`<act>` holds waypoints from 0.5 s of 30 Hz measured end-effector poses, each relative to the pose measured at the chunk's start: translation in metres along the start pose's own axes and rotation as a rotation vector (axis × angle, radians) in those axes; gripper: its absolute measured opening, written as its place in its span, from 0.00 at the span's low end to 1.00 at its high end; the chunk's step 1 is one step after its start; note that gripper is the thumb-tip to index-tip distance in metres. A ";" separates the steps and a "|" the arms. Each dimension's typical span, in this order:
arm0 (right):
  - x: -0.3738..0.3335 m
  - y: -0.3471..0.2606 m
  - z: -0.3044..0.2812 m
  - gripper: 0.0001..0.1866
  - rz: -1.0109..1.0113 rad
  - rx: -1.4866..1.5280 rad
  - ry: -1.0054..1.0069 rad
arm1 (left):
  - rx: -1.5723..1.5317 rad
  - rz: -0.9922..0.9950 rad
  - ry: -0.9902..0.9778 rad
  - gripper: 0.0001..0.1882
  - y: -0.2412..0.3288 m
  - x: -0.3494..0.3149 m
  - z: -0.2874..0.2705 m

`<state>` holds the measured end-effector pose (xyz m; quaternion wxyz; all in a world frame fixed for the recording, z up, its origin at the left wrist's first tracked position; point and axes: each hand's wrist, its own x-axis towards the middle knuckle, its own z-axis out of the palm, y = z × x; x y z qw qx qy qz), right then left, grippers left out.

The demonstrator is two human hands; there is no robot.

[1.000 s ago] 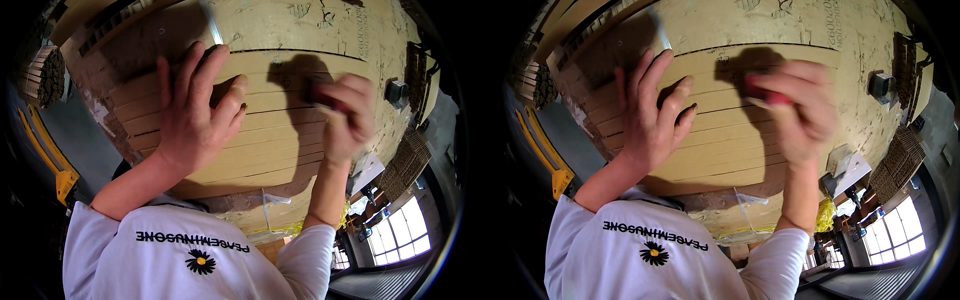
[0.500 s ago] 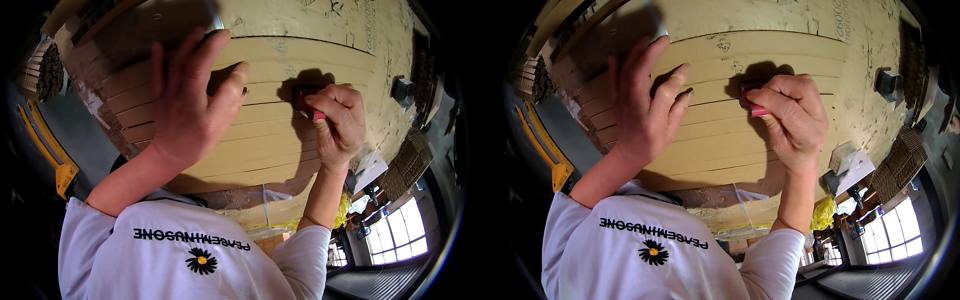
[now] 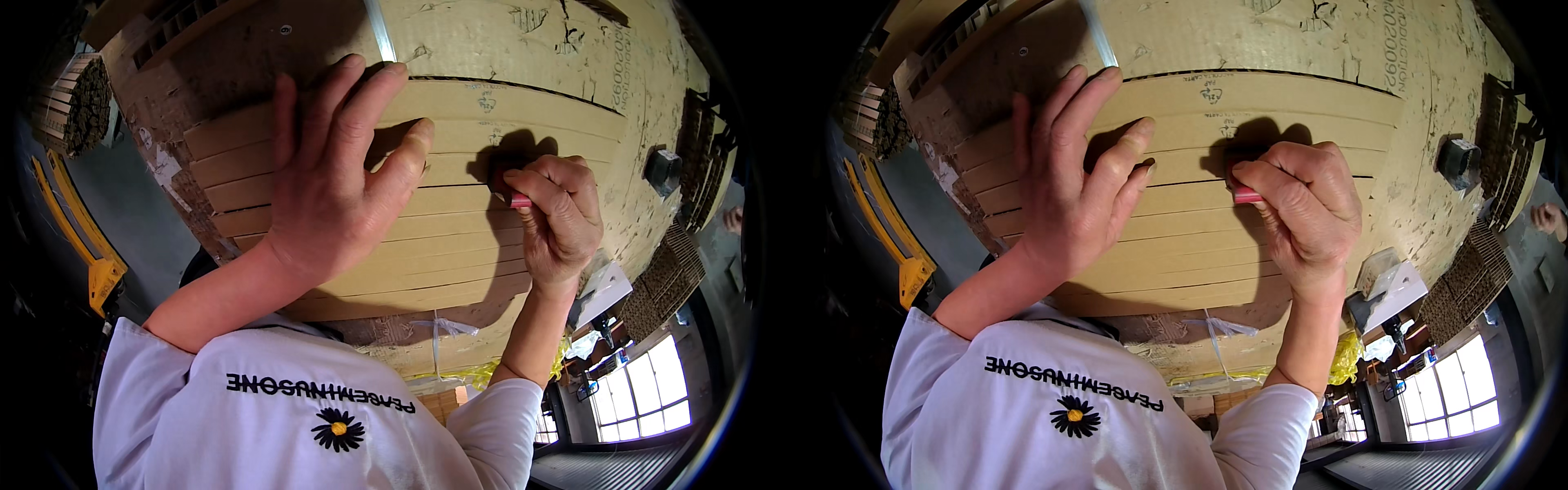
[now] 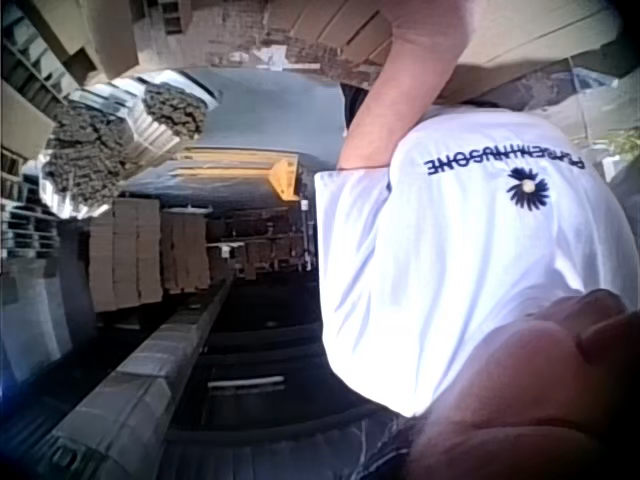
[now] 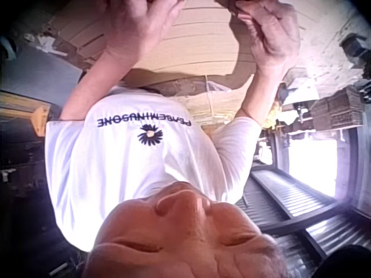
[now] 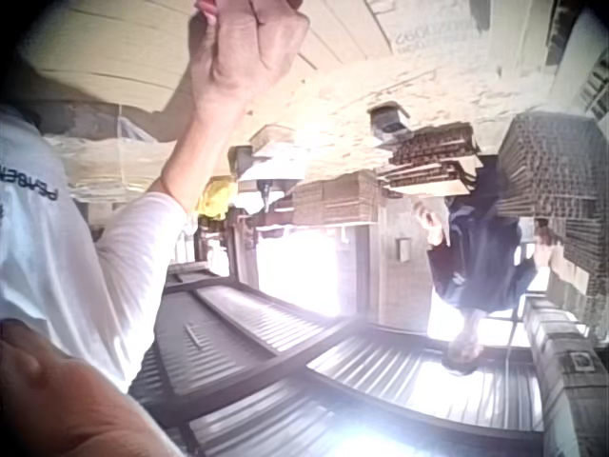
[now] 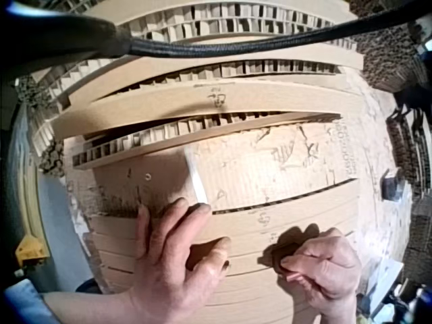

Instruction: The person repeatedly marks thin cardboard strips with a small red marker, then stacks them on a table. The person handles the strips one at a time, aligning them before marking and stacking them in a pile.

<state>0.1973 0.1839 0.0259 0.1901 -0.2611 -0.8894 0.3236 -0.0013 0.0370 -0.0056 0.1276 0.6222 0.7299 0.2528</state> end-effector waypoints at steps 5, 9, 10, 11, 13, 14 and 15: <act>0.006 0.002 -0.004 0.12 0.008 0.029 -0.051 | 0.000 -0.011 -0.009 0.22 0.000 0.000 0.000; 0.006 0.003 -0.004 0.11 0.060 0.069 -0.066 | 0.004 -0.009 -0.024 0.23 0.000 0.000 0.000; 0.006 0.003 -0.004 0.11 0.051 0.069 -0.070 | 0.007 -0.005 -0.024 0.23 0.000 0.000 0.001; 0.006 0.004 -0.004 0.11 0.044 0.069 -0.072 | 0.011 -0.001 -0.025 0.23 -0.001 -0.001 0.001; 0.008 0.004 -0.004 0.10 0.027 0.068 -0.075 | 0.016 0.012 -0.025 0.23 -0.002 0.000 0.002; 0.009 0.005 -0.004 0.10 0.020 0.069 -0.076 | 0.018 0.017 -0.024 0.24 -0.002 0.000 0.002; 0.008 0.005 -0.004 0.10 0.014 0.071 -0.078 | 0.020 0.023 -0.026 0.24 -0.002 -0.001 0.002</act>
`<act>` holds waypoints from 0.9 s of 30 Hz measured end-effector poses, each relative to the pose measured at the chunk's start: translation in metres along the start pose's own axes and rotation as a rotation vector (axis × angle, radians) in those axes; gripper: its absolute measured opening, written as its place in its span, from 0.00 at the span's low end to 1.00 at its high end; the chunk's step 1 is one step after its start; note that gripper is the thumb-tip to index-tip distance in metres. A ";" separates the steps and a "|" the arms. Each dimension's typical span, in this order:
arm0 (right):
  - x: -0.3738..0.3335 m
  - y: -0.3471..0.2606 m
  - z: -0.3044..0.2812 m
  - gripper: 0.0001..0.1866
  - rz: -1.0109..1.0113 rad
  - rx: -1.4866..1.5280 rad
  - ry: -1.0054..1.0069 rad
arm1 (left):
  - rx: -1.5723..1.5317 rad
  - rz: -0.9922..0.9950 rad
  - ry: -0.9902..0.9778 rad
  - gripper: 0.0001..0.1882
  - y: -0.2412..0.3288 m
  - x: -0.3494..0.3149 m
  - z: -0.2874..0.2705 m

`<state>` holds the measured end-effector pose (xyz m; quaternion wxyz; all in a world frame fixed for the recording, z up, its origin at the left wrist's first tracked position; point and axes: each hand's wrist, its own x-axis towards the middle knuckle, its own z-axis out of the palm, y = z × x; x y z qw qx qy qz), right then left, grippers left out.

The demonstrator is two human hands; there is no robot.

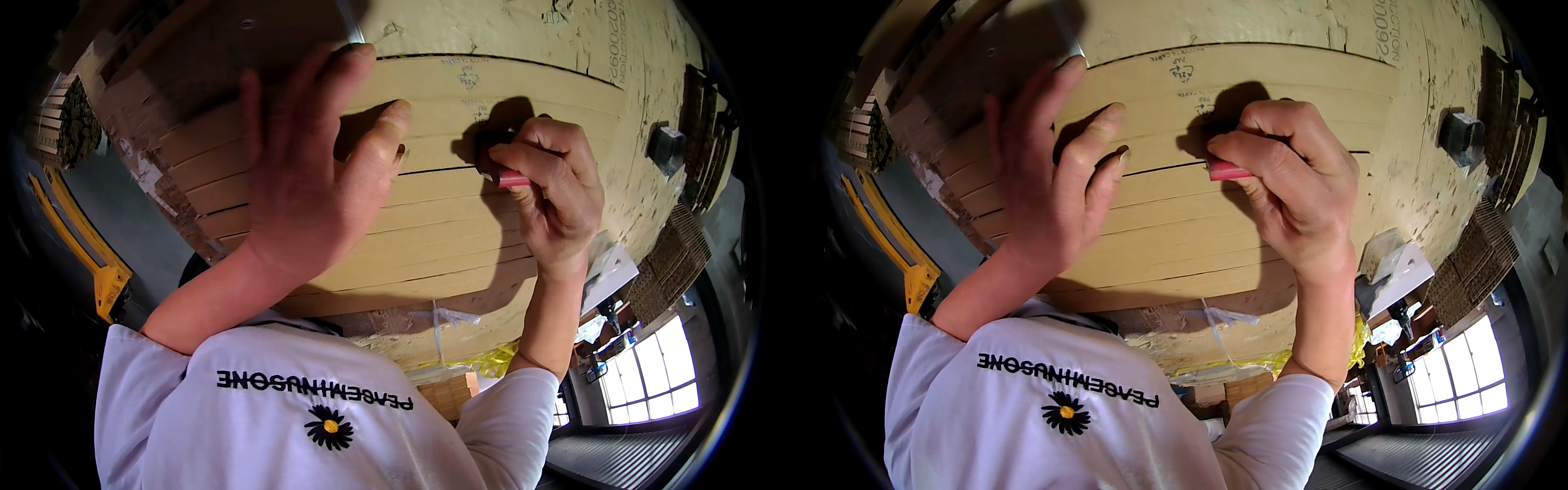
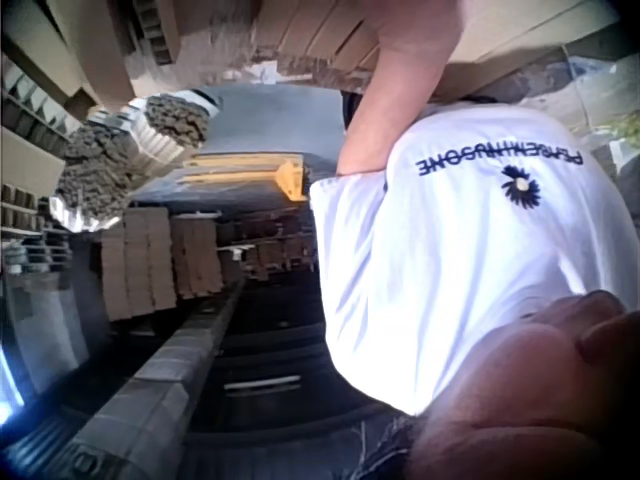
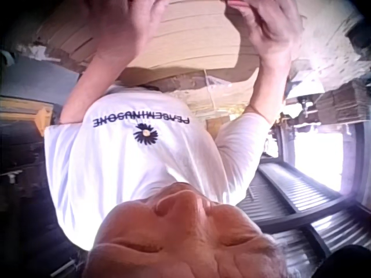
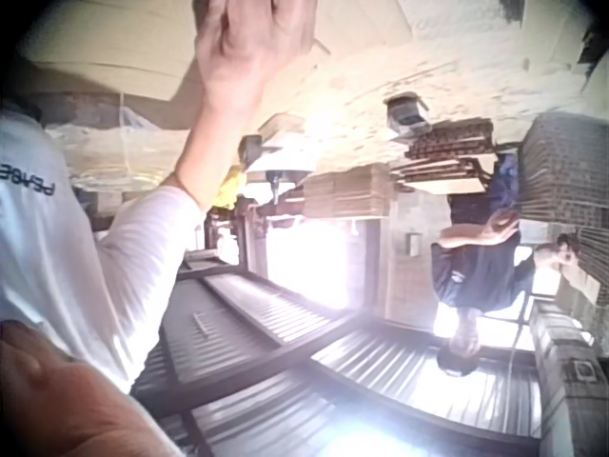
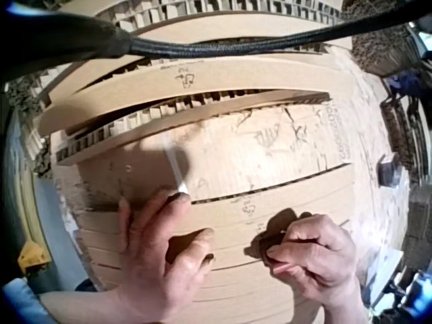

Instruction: The person repeatedly marks thin cardboard strips with a small red marker, then stacks them on a table. The person handles the strips one at a time, aligning them before marking and stacking them in a pile.

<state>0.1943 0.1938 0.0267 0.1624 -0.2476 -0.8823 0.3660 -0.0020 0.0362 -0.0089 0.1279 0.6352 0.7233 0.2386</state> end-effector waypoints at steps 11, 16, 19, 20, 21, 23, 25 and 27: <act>-0.002 0.001 0.001 0.09 0.005 0.031 0.001 | 0.100 0.049 -0.029 0.31 0.001 -0.001 -0.001; -0.011 0.000 -0.007 0.09 0.075 0.152 0.131 | 0.117 0.049 -0.041 0.29 0.013 0.006 -0.010; -0.033 0.003 -0.010 0.13 0.148 0.775 0.602 | 0.097 0.017 -0.001 0.26 0.011 0.001 -0.001; -0.037 -0.001 -0.011 0.16 0.110 0.953 0.591 | 0.100 0.016 0.009 0.26 0.010 0.000 0.000; -0.040 0.002 -0.006 0.15 0.101 0.785 0.540 | 0.090 0.021 0.019 0.26 0.010 0.000 0.002; -0.049 -0.001 0.004 0.13 0.142 0.466 0.392 | 0.099 0.027 0.030 0.26 0.011 0.000 0.003; -0.045 -0.017 0.012 0.12 0.163 0.317 0.265 | 0.108 0.023 0.038 0.26 0.009 0.000 0.004; -0.044 -0.021 0.015 0.12 0.143 0.258 0.196 | 0.098 0.030 0.048 0.25 0.007 0.001 0.004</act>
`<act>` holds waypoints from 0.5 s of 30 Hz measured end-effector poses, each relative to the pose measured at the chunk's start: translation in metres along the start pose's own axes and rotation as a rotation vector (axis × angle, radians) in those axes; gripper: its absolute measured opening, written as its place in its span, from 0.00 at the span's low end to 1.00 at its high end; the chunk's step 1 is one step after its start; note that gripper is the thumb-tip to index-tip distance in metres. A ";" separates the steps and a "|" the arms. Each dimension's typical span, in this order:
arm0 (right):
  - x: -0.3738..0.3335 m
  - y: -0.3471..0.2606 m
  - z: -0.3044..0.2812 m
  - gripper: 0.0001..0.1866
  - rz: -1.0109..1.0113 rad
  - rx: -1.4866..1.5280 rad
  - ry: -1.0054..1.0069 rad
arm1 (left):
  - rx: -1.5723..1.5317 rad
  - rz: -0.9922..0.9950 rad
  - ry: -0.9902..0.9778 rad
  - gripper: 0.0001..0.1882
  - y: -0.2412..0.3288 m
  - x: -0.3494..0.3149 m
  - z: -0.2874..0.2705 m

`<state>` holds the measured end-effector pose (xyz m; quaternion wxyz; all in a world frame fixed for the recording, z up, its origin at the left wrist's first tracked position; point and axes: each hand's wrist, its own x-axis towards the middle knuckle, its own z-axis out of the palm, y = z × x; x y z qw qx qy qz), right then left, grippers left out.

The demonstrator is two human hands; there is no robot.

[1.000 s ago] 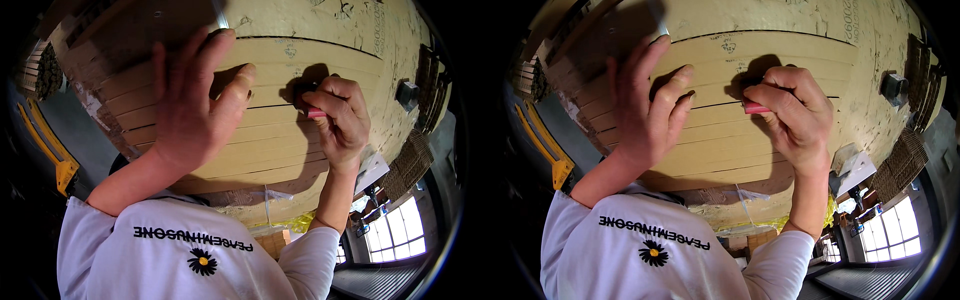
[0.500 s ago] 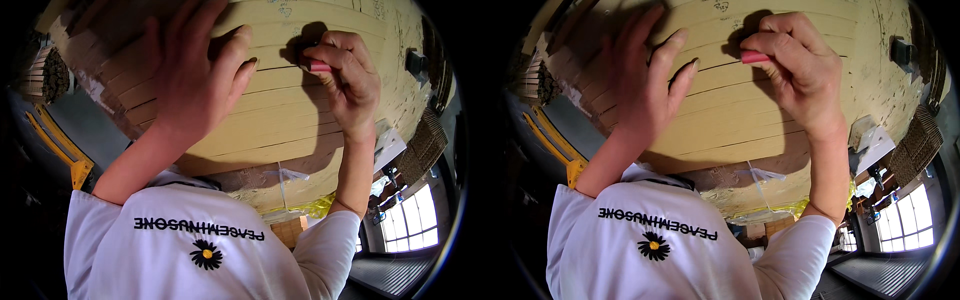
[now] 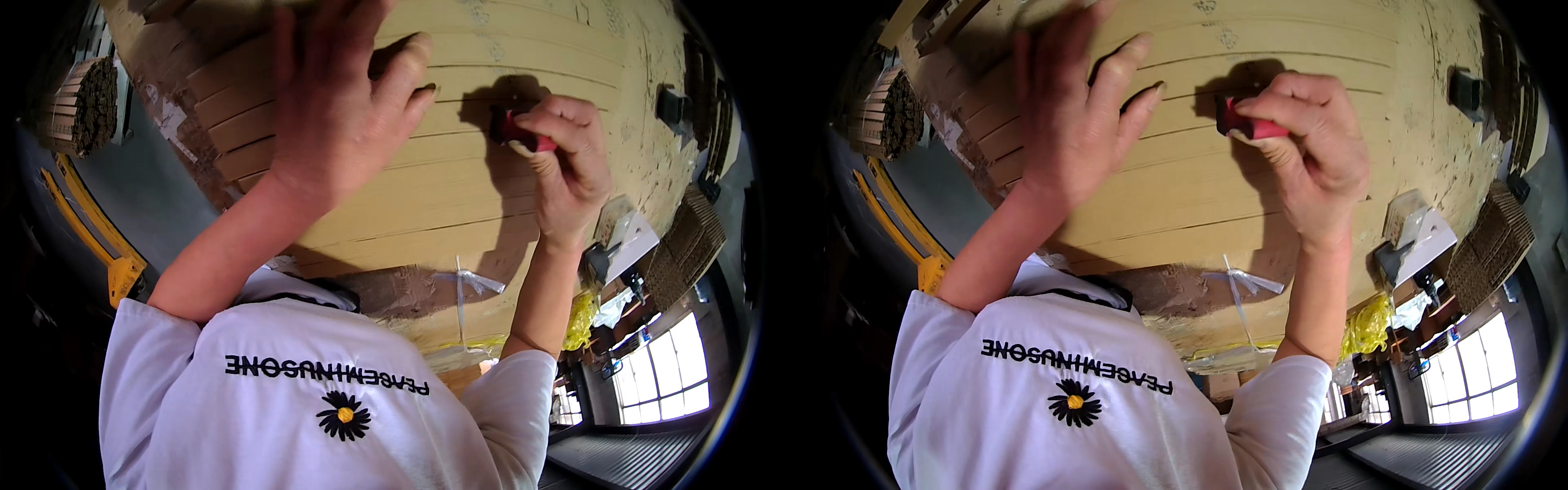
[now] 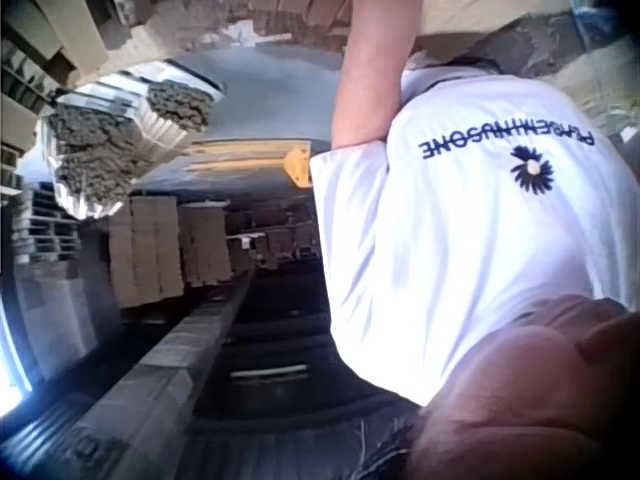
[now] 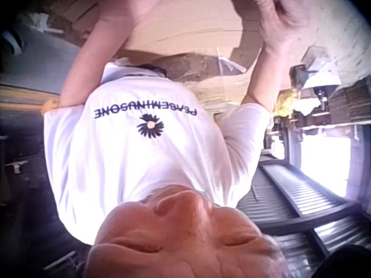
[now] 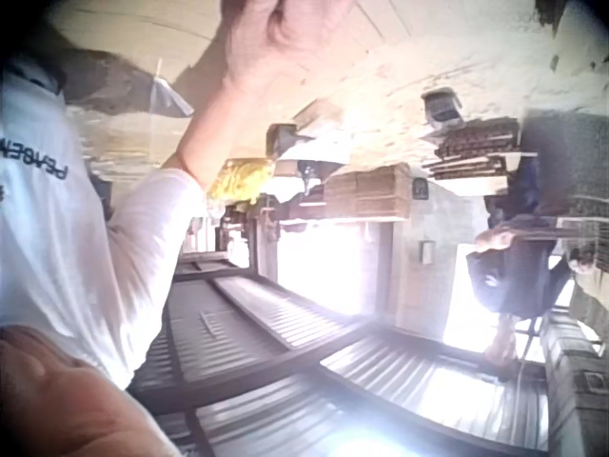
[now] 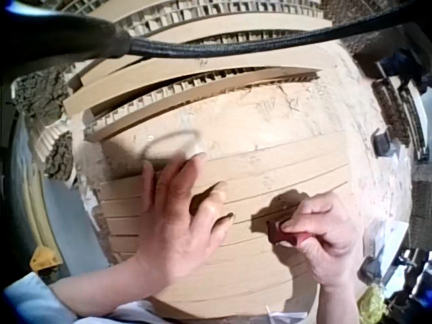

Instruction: The person repeatedly marks thin cardboard strips with a small red marker, then stacks them on a table. The person handles the strips one at a time, aligning them before marking and stacking them in a pile.

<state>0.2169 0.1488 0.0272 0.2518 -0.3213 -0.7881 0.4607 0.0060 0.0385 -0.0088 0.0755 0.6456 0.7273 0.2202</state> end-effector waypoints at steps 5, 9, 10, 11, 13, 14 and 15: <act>0.004 0.001 0.005 0.11 -0.107 -0.113 -0.068 | -0.065 -0.060 -0.049 0.23 0.003 0.002 -0.007; 0.006 -0.001 0.006 0.12 -0.121 -0.198 -0.096 | 0.004 0.006 0.031 0.21 -0.008 -0.005 0.008; 0.007 -0.001 0.006 0.13 -0.122 -0.214 -0.099 | 0.000 0.010 0.036 0.21 -0.008 -0.003 0.007; 0.008 -0.001 0.006 0.13 -0.127 -0.224 -0.112 | -0.056 -0.026 0.007 0.21 -0.002 -0.002 0.001; 0.010 -0.003 0.005 0.13 -0.139 -0.248 -0.140 | -0.065 -0.027 0.012 0.21 -0.003 -0.003 0.001; 0.010 -0.004 0.005 0.13 -0.137 -0.250 -0.143 | -0.016 0.009 0.045 0.21 -0.009 -0.006 0.010; 0.010 -0.004 0.005 0.13 -0.134 -0.253 -0.144 | -0.020 0.007 0.047 0.21 -0.008 -0.006 0.010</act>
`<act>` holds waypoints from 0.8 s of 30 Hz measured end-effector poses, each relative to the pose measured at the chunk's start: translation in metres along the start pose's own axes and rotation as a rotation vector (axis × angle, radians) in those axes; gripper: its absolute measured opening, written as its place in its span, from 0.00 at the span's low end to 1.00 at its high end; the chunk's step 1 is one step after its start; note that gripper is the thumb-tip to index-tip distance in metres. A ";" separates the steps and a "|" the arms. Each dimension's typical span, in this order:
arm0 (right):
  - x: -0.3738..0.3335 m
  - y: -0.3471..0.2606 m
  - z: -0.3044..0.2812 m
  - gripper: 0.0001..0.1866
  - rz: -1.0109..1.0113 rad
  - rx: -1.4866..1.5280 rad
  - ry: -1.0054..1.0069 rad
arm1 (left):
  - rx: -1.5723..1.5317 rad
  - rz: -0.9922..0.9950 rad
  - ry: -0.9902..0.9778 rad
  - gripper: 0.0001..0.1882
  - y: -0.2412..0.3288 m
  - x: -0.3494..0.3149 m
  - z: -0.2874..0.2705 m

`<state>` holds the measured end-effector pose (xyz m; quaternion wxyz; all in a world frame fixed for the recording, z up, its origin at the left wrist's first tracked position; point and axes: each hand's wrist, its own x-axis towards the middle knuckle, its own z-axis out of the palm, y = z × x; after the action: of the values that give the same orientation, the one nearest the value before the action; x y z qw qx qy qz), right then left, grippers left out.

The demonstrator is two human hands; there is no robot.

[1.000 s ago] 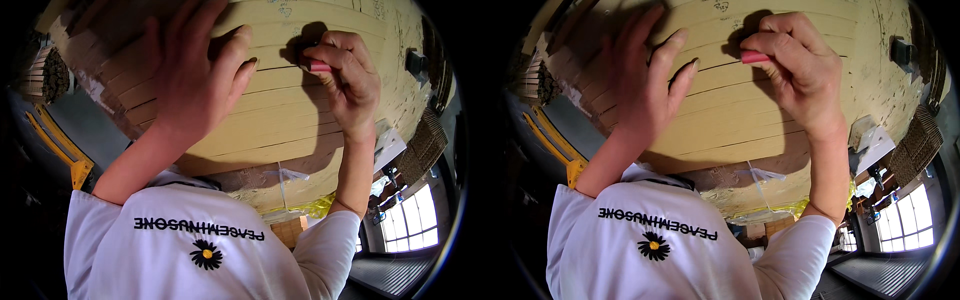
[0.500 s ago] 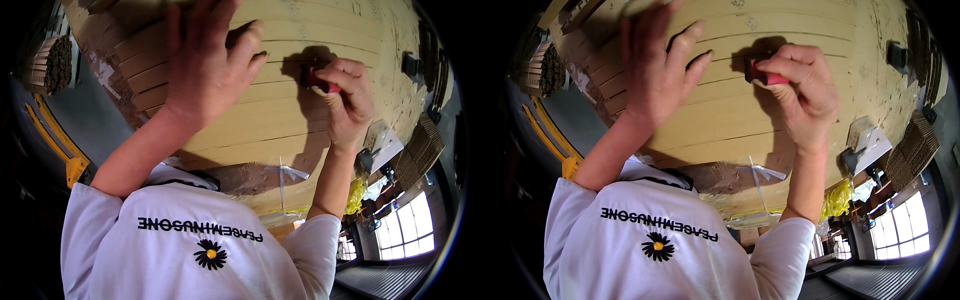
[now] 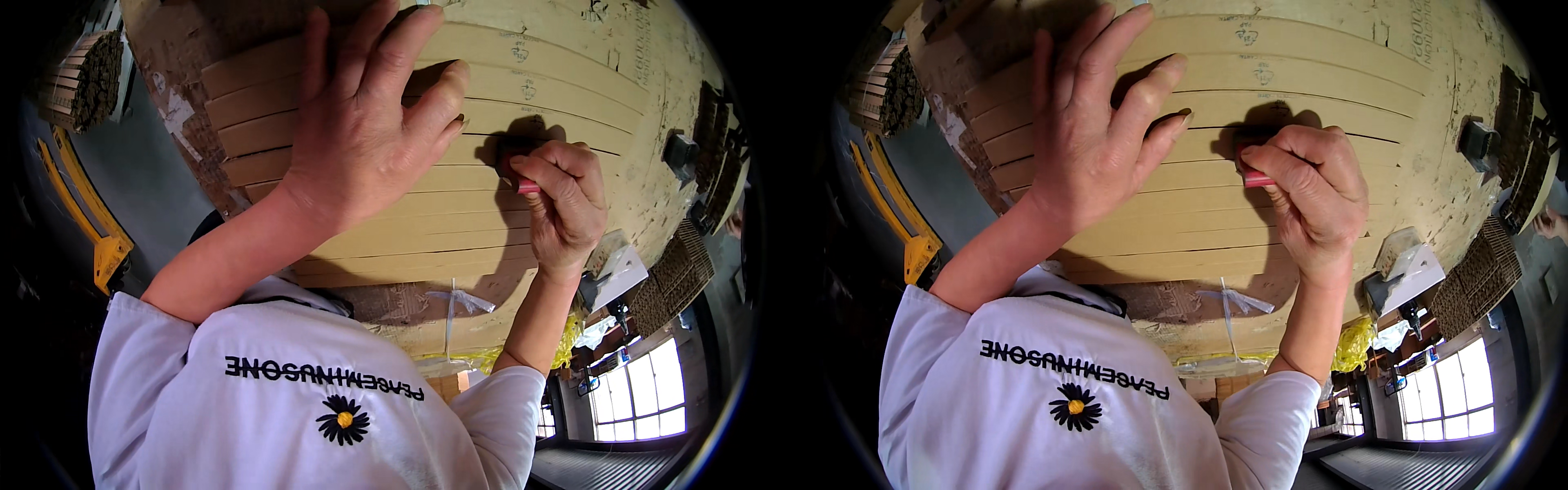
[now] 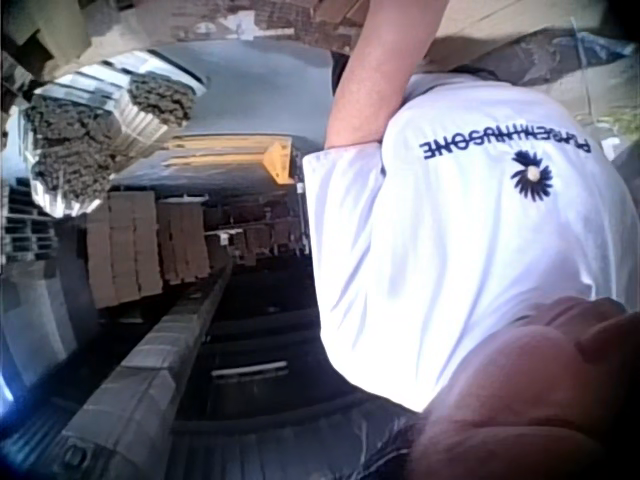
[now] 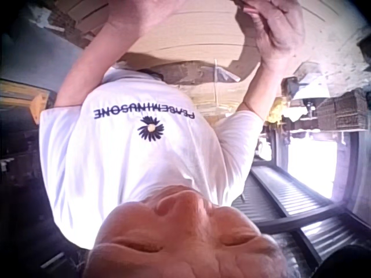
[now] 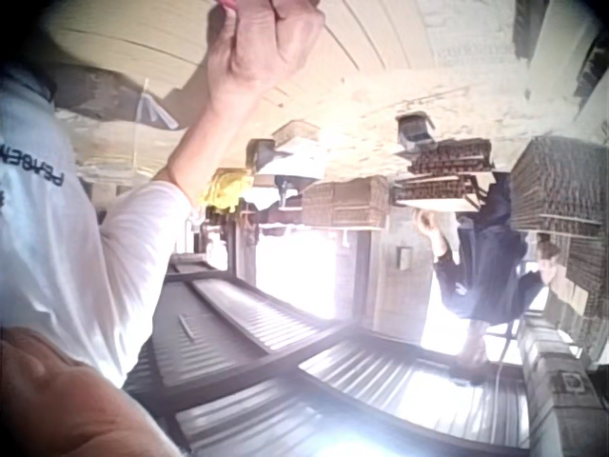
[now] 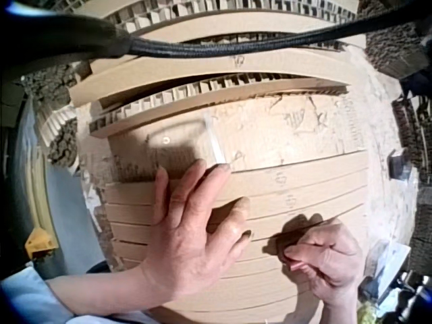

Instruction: The person repeatedly marks thin cardboard strips with a small red marker, then stacks them on a table. The person handles the strips one at a time, aligning them before marking and stacking them in a pile.

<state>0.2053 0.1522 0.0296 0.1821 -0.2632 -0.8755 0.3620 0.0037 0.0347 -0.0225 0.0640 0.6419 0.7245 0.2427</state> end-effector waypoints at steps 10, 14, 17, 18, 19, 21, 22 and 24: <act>0.005 -0.002 0.002 0.12 -0.010 -0.043 -0.016 | 0.173 0.126 0.038 0.23 -0.014 -0.006 0.008; 0.005 0.005 0.003 0.11 -0.003 -0.004 -0.017 | 0.186 0.138 -0.012 0.25 -0.013 -0.005 0.001; 0.006 0.006 0.002 0.11 0.014 0.017 -0.031 | 0.191 0.148 -0.046 0.28 -0.011 -0.005 -0.002; 0.005 0.007 0.003 0.11 0.016 0.023 -0.031 | 0.186 0.152 -0.051 0.30 -0.011 -0.005 -0.002; 0.005 0.007 0.003 0.11 0.018 0.028 -0.029 | 0.181 0.154 -0.055 0.31 -0.011 -0.005 -0.002; 0.005 0.008 0.003 0.11 0.005 0.021 -0.030 | 0.166 0.160 -0.058 0.36 -0.013 -0.006 -0.001; 0.005 0.009 0.003 0.11 0.000 0.016 -0.029 | 0.165 0.164 -0.068 0.38 -0.013 -0.006 -0.001; 0.004 0.011 0.005 0.11 -0.009 0.027 -0.020 | 0.194 0.173 -0.101 0.41 -0.015 -0.008 -0.002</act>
<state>0.2032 0.1587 0.0189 0.1787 -0.2531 -0.8735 0.3754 -0.0094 0.0255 -0.0294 0.0171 0.7167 0.6822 0.1436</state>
